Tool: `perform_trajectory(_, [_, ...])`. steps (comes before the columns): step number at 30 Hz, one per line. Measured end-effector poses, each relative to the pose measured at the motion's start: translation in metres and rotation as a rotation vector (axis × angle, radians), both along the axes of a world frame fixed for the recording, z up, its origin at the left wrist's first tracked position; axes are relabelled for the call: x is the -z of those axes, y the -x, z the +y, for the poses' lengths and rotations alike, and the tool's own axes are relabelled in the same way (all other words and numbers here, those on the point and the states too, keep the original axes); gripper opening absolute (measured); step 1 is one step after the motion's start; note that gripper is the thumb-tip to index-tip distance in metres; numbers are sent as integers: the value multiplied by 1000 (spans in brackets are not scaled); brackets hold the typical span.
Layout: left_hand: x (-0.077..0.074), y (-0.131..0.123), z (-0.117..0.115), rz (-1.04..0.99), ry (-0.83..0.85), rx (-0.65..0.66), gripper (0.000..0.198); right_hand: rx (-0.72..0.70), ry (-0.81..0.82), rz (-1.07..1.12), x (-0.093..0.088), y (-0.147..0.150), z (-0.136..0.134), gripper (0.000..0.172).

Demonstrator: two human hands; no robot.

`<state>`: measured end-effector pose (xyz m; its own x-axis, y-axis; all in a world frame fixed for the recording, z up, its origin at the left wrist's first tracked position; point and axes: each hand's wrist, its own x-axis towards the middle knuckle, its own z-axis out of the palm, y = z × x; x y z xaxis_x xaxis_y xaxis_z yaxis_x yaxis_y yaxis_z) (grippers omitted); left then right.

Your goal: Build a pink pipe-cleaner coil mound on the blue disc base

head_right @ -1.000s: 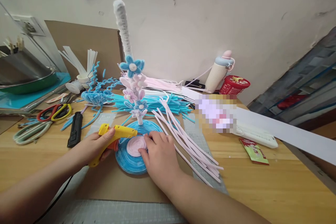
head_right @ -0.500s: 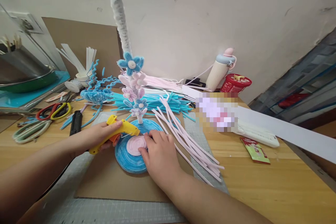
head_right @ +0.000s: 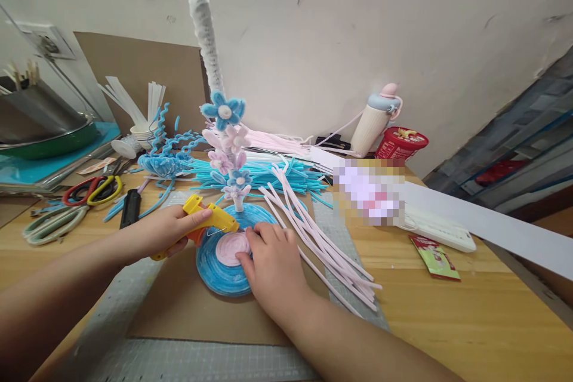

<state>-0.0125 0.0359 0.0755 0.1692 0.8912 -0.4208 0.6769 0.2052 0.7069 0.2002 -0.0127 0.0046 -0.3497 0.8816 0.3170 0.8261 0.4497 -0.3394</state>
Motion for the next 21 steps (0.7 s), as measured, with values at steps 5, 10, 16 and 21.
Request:
perform_trajectory(5, [-8,-3,-2,96,7,34,60,-14,-88,-51,0,-1,0,31])
perform_trajectory(10, [-9,2,-1,182,11,58,63,-45,-101,-137,0,0,0,35])
perform_trajectory(16, [-8,16,-4,238,-25,93,62,-64,-25,-142,-1,1,1,37])
perform_trajectory(21, [-20,31,-23,323,-120,-31,58,-70,-14,-80,-3,-1,2,33])
